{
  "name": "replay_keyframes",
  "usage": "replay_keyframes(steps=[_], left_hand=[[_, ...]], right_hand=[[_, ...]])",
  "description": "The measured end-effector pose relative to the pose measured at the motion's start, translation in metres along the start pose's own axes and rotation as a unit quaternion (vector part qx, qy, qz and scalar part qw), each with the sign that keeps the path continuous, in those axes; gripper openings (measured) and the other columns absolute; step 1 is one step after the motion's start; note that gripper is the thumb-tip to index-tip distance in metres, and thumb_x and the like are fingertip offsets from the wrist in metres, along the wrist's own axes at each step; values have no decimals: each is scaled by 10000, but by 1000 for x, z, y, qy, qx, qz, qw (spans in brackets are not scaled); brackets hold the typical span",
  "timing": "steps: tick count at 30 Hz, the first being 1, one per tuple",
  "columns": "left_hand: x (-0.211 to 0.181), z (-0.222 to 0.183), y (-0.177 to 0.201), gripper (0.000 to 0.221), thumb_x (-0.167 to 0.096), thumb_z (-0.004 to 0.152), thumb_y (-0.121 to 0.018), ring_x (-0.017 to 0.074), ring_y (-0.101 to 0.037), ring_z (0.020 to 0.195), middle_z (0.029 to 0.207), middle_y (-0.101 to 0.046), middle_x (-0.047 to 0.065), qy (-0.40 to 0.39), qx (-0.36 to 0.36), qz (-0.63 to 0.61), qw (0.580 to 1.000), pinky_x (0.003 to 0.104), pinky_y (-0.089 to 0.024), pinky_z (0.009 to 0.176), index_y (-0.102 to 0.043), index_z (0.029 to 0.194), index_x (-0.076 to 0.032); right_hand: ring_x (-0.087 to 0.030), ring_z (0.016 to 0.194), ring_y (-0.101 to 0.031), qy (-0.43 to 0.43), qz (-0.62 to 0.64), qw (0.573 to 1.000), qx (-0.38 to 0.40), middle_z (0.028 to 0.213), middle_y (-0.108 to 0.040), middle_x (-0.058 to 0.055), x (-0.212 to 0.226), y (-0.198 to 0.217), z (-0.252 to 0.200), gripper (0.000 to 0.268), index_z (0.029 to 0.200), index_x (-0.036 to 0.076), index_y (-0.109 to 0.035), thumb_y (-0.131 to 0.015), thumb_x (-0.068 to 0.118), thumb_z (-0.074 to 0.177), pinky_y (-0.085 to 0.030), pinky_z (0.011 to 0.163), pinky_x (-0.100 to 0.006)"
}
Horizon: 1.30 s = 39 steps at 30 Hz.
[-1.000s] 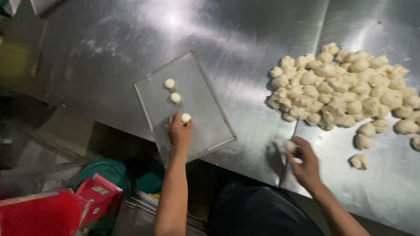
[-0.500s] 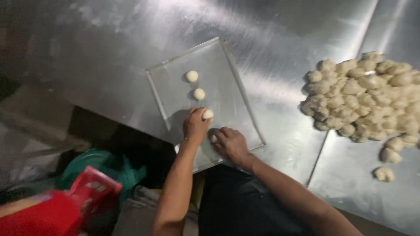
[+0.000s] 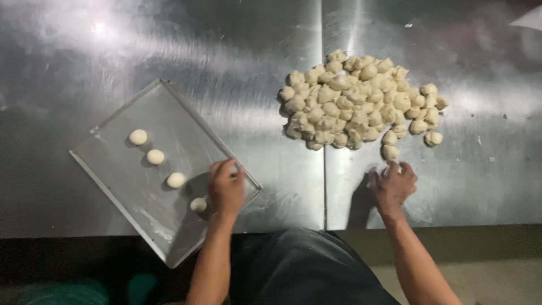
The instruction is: Portioning and rolling dough into small balls and placing them onto a metal tray.
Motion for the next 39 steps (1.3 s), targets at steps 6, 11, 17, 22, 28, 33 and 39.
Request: replay_keyframes(steps=[6, 11, 17, 22, 28, 33, 39], left_hand=[[-53, 74, -201, 373, -260, 890, -800, 409, -613, 1052, 1111, -657, 169, -101, 36, 18, 994, 499, -518, 865, -700, 1184, -53], [-100, 64, -201, 306, -234, 788, -822, 406, -575, 1067, 1093, -629, 175, -62, -1, 125, 990, 531, -491, 835, -661, 996, -78], [-85, -28, -190, 203, -176, 859, -731, 250, -630, 800, 953, -656, 116, 143, 14, -280, 949, 415, -568, 653, -578, 992, -171], [-82, -127, -244, 152, -231, 974, -617, 219, -668, 779, 952, -656, 90, 344, 143, -472, 799, 404, -608, 638, -624, 1049, -99], [-132, -153, -220, 182, -237, 975, -663, 352, -624, 1071, 1104, -633, 142, -306, 269, 125, 905, 484, -515, 903, -615, 1077, -93], [-139, -105, -263, 309, -327, 930, -686, 315, -532, 1118, 1168, -591, 105, -343, 225, 214, 886, 505, -398, 934, -614, 1126, -98], [-189, -89, -341, 301, -314, 969, -678, 304, -551, 1082, 1140, -605, 75, -289, 177, 149, 929, 482, -403, 941, -613, 1185, -115]], right_hand=[[-296, 969, -632, -55, 170, 973, 146, 1152, -627, -171, -88, -21, -22, 215, 1133, 94, -681, -714, 139, 925, -531, 833, -414], [-221, 826, -591, -189, 376, 894, 156, 998, -627, -134, -139, -32, -35, 333, 1292, 94, -623, -685, 187, 978, -506, 745, -366], [-221, 809, -600, -50, 341, 922, 175, 991, -633, -122, -128, -19, -38, 325, 1150, 64, -628, -767, 252, 926, -516, 734, -367], [-263, 775, -597, -200, 395, 864, 240, 913, -633, -141, -174, -12, -46, 381, 1233, 91, -563, -741, 277, 953, -509, 716, -359], [-312, 911, -589, 74, 176, 969, 155, 1122, -561, -176, -256, 7, -70, 294, 1143, 85, -639, -721, 246, 911, -499, 759, -435], [-326, 1001, -532, 140, 126, 972, 143, 1021, -575, -112, -243, -29, -6, 216, 1070, 102, -630, -713, 254, 941, -366, 950, -488], [-345, 965, -535, 112, 216, 966, 84, 976, -591, -105, -172, -64, 47, 270, 1029, 85, -602, -799, 227, 910, -353, 866, -499]])
Point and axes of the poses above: each hand's wrist, its own z-axis towards the middle knuckle, its own y-axis out of the back of the hand, x = y × z, the point moved 6 cm from there along z, towards the middle knuckle
